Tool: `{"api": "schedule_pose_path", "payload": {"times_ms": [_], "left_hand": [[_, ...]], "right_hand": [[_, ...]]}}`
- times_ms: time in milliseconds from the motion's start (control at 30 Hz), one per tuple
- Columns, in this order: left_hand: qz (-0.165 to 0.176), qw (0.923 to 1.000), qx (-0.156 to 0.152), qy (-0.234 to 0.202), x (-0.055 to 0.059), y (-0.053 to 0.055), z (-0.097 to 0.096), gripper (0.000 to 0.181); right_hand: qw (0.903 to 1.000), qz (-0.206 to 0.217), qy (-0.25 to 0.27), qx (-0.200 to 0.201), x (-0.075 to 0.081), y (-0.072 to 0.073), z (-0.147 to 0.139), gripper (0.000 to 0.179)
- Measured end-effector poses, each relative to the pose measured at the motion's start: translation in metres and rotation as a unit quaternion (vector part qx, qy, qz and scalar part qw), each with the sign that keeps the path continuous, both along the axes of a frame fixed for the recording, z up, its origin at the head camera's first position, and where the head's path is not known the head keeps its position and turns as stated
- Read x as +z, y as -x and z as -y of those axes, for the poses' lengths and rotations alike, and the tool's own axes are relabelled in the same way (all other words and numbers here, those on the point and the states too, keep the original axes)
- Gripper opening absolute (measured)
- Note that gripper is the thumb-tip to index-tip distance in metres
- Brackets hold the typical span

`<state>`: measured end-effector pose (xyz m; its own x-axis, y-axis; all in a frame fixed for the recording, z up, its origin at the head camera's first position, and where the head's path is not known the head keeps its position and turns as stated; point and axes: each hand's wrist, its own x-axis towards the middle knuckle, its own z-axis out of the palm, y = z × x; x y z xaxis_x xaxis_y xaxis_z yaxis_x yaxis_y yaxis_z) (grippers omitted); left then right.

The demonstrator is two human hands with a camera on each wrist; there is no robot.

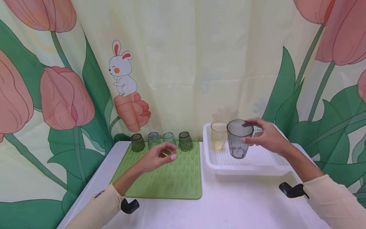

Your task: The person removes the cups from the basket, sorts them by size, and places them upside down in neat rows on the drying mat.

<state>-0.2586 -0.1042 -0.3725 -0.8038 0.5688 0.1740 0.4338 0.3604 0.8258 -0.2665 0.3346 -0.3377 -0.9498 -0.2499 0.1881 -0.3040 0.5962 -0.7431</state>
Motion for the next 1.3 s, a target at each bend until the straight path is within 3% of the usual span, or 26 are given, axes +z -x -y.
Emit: {"api": "schedule_pose_path", "payload": {"times_ms": [300,533,967,1200,1300], "left_hand": [[-0.033,0.9993,0.001,-0.018,0.014,-0.019,-0.012,0.034],[-0.076,0.9970,-0.002,-0.017,0.025,-0.037,-0.024,0.054],[-0.088,0.9959,-0.016,0.018,0.030,-0.047,-0.038,0.088],[-0.080,0.9965,0.011,0.021,0.029,-0.051,-0.035,0.086],[-0.080,0.9964,0.020,0.021,0.030,-0.054,-0.033,0.083]], "right_hand": [[0.9944,-0.026,0.063,0.081,0.001,-0.035,0.057,0.070],[0.9867,-0.015,0.103,0.125,-0.001,-0.054,0.095,0.069],[0.9580,-0.001,0.172,0.230,-0.014,-0.060,0.138,0.070],[0.9473,0.022,0.192,0.256,-0.022,-0.055,0.147,0.075],[0.9366,0.034,0.214,0.276,-0.027,-0.053,0.151,0.076]]}}
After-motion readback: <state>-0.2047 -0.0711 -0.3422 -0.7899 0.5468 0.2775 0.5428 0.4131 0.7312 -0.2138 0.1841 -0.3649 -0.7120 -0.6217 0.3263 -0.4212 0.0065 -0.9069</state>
